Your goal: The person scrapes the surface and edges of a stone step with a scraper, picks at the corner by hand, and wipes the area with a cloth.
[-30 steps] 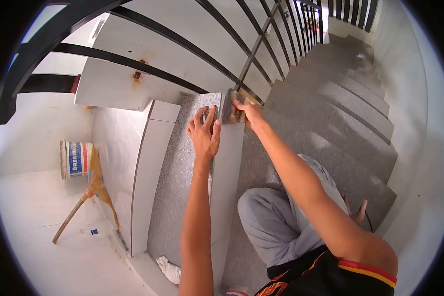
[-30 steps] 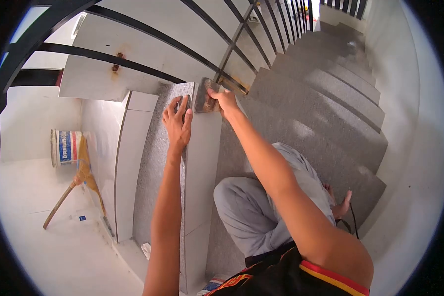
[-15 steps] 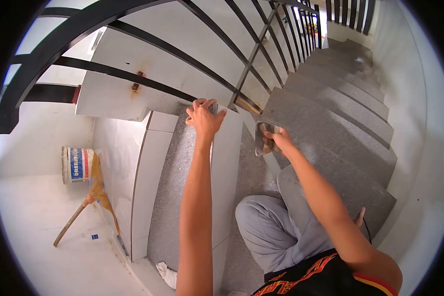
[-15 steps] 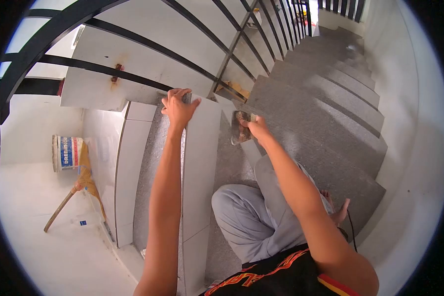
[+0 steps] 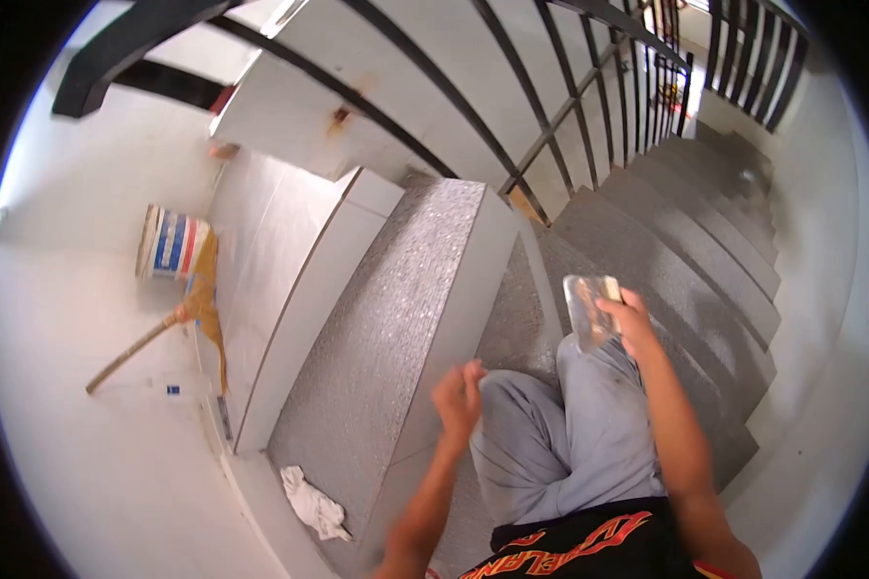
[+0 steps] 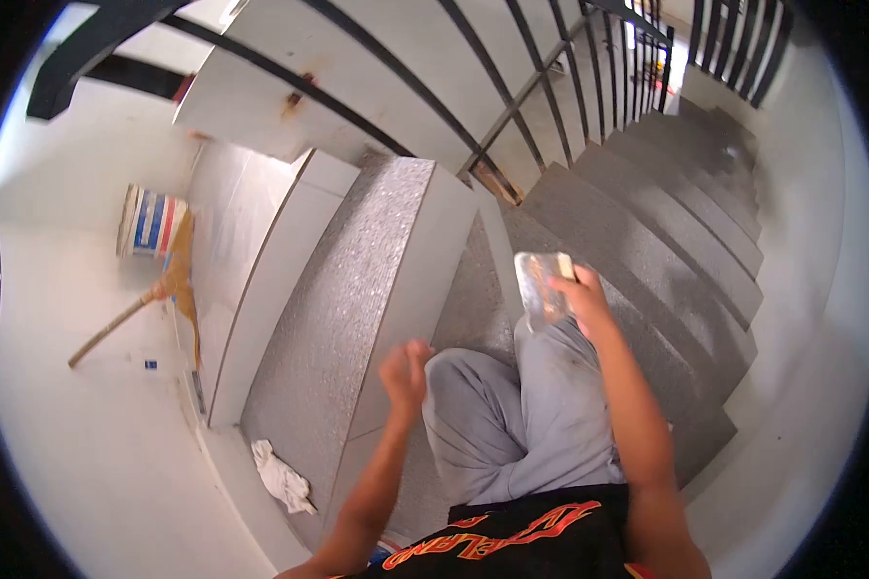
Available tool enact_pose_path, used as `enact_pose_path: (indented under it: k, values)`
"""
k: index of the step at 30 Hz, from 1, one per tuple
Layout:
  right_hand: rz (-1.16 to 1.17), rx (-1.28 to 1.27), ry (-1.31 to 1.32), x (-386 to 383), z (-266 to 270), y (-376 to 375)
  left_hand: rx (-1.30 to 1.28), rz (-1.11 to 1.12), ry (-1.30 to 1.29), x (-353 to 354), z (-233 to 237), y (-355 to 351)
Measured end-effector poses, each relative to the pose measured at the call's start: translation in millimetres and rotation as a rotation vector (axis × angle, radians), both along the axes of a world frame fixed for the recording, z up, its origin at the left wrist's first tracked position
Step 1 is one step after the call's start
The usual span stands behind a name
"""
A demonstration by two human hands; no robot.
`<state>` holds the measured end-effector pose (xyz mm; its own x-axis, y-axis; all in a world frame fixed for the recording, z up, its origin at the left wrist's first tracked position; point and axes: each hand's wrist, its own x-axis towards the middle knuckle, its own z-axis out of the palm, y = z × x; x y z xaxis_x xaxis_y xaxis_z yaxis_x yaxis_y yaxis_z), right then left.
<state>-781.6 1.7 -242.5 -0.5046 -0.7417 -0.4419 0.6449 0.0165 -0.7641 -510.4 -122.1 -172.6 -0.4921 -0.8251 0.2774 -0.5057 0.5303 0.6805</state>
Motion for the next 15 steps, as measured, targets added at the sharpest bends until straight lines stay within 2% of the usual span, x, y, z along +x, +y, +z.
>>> enact_pose_path:
  k: [1,3,4,6,13,15]
  values:
    - [0.024,0.0,0.016,7,7,8,-0.007,-0.136,-0.153,28,-1,29]
    - [-0.008,0.019,-0.101,23,22,25,-0.002,-0.112,-0.292,70,-16,98]
    - [0.019,0.027,-0.079,33,24,31,0.007,-0.086,-0.269,89,-20,122]
    - [0.066,0.035,-0.098,56,24,35,0.132,-0.07,-0.419,110,-26,158]
    - [0.2,0.052,-0.016,128,44,28,-0.016,-0.032,-0.49,99,-34,145]
    - [0.181,0.023,-0.039,143,54,24,0.034,0.088,-0.425,95,-35,137]
